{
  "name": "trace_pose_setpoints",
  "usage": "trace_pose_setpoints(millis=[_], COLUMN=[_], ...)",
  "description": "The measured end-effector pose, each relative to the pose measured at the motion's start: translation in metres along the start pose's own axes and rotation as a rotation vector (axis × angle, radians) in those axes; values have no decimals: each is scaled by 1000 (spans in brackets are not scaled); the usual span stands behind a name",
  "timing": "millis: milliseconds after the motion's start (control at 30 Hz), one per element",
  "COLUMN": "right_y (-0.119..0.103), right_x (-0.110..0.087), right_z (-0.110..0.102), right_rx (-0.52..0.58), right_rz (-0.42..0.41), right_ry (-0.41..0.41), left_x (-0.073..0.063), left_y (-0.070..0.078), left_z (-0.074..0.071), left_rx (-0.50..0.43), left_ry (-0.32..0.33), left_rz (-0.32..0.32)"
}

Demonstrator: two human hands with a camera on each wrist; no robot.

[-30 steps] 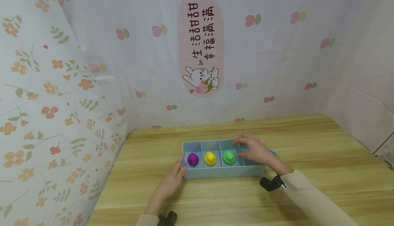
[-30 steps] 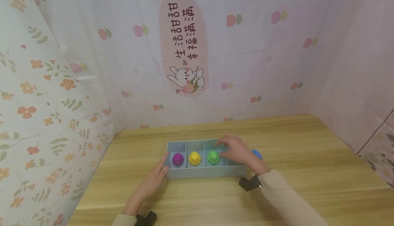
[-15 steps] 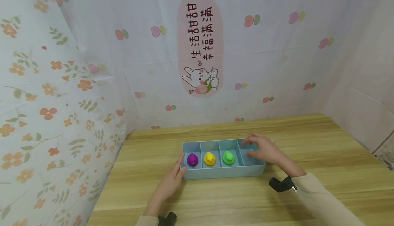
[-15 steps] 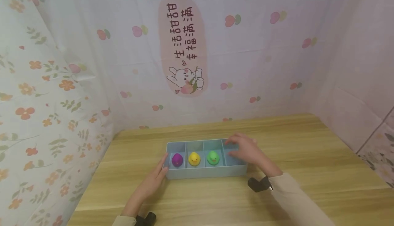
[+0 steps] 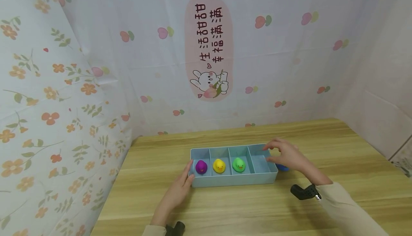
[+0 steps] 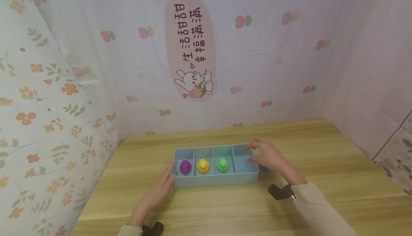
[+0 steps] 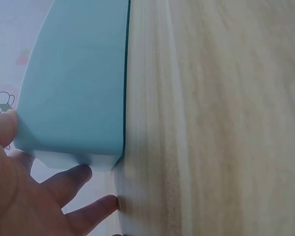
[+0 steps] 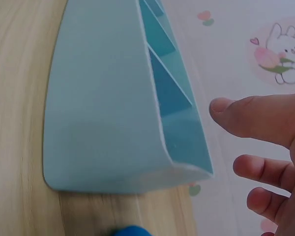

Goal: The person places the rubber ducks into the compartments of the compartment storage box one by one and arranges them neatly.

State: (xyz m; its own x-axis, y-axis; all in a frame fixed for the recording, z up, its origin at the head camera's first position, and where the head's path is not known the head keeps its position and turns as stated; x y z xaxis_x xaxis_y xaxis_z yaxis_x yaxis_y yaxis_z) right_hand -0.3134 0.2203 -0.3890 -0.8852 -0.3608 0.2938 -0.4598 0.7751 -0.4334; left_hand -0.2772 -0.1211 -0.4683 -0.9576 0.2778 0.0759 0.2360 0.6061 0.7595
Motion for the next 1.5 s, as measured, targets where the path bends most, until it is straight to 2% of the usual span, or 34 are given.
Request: trace_pose_setpoints(millis=[267, 500, 800, 1067, 1500], right_y=[18, 34, 58, 66, 89], right_x=[-8, -17, -30, -36, -50], right_z=[-5, -7, 5, 9, 24], right_rx=[-8, 33, -2, -26, 27], right_rz=[52, 70, 137, 116, 204], right_ry=[-14, -4, -27, -11, -25], left_x=[-1, 1, 2, 2, 2], left_y=[0, -3, -4, -6, -6], left_z=[-1, 0, 2, 2, 2], left_rx=[7, 5, 5, -2, 9], left_ry=[4, -1, -6, -7, -5], left_rz=[-9, -4, 3, -6, -22])
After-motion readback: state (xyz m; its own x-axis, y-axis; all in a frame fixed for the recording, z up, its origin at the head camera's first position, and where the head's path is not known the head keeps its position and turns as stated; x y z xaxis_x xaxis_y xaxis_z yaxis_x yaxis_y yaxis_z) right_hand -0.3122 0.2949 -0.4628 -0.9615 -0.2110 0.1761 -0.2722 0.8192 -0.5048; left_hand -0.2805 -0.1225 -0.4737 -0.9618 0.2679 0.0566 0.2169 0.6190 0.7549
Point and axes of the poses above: each hand's wrist, its own x-axis towards the middle knuckle, its own z-axis out of the palm, y = z × x, the point moved 9 cm from there along x, towards the middle knuckle, and after that the axes turned 3 degrees about -x, right-handed, at the moved point
